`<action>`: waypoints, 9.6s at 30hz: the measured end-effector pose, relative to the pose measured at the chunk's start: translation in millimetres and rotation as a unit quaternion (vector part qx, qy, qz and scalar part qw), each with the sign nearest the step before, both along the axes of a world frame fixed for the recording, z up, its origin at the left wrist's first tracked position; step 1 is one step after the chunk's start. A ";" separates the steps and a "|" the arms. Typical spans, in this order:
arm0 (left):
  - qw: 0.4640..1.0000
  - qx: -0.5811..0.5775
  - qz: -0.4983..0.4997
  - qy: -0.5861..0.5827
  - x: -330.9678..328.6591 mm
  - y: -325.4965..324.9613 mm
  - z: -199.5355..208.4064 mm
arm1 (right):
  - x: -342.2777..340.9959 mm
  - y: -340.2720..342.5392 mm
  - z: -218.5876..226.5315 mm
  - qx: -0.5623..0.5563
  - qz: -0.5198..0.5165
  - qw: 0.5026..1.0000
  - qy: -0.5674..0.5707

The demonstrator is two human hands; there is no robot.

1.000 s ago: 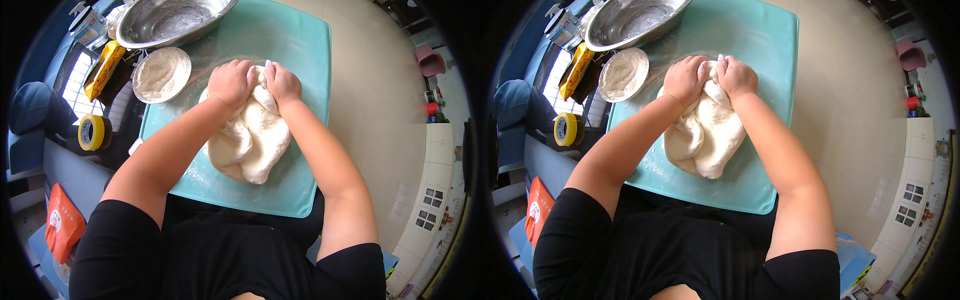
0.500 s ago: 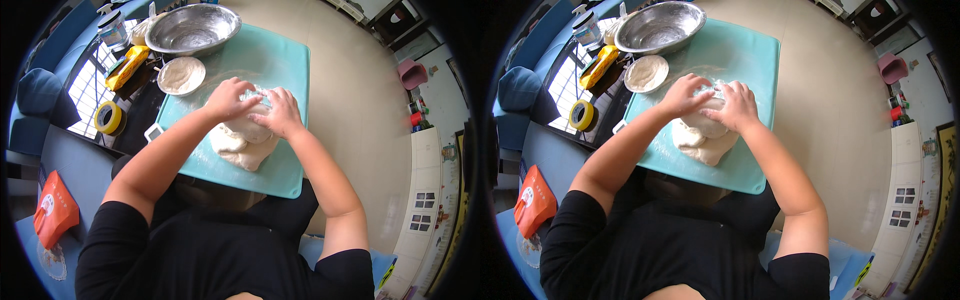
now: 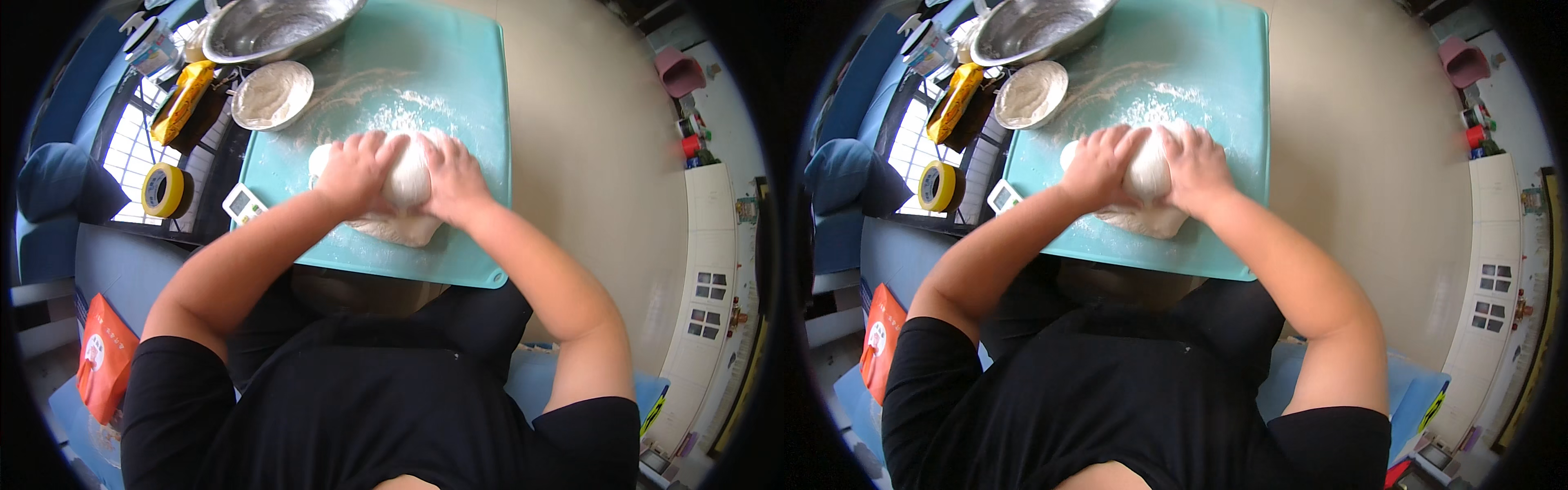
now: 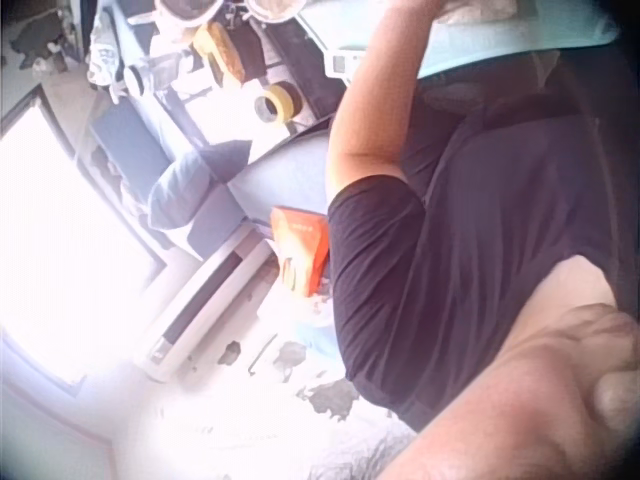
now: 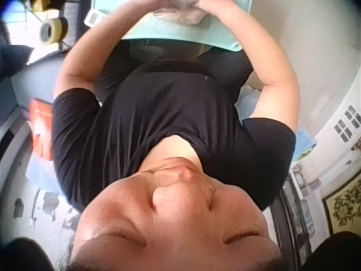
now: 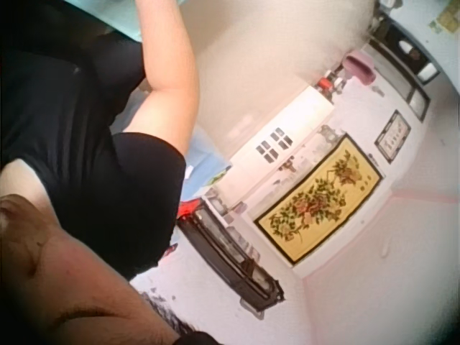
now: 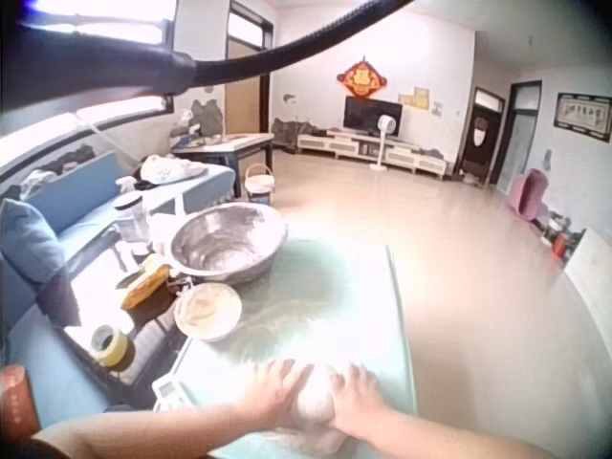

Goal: The person kneads a large mass of dough on a light green cutting board. They repeatedly fold, press, and turn the dough by hand, occasionally adding flour from a nearby bowl to prevent sticking. The dough is worked into a cohesive, smooth ball throughout the clip.

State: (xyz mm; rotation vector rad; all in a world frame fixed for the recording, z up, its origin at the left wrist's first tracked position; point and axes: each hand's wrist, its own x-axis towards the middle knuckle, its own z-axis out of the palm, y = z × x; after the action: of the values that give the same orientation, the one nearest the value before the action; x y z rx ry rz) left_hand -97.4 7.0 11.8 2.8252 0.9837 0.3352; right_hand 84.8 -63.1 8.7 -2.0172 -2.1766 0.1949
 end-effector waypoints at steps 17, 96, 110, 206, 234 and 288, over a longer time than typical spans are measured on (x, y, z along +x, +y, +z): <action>0.996 -0.005 0.094 0.011 52.4 118.0 -13.5 | 32.8 130.5 1.3 -0.022 -0.112 0.991 0.066; 0.988 -0.091 0.096 0.075 55.3 114.6 -0.7 | 42.2 118.7 14.5 -0.156 -0.123 0.976 0.092; 0.989 -0.021 -0.008 -0.146 -13.7 17.7 4.2 | 29.7 12.0 22.8 0.007 -0.018 0.973 0.230; 0.629 -0.493 0.390 -0.457 -8.7 -32.0 -54.1 | -3.5 14.8 -21.1 -0.110 -0.322 0.900 0.273; 0.976 0.069 -0.031 -0.205 60.0 -30.1 -23.7 | 10.0 -22.6 -6.1 -0.266 0.010 0.960 0.088; 0.980 -0.022 -0.107 -0.166 -5.4 -27.1 4.5 | 7.7 -22.4 10.7 0.031 0.060 0.994 0.090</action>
State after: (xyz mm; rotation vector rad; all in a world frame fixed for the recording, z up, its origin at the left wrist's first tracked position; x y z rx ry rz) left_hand -102.9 -20.1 16.3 2.6798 0.6059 0.7181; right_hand 92.5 -85.6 19.5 -1.7650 -2.1640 0.3084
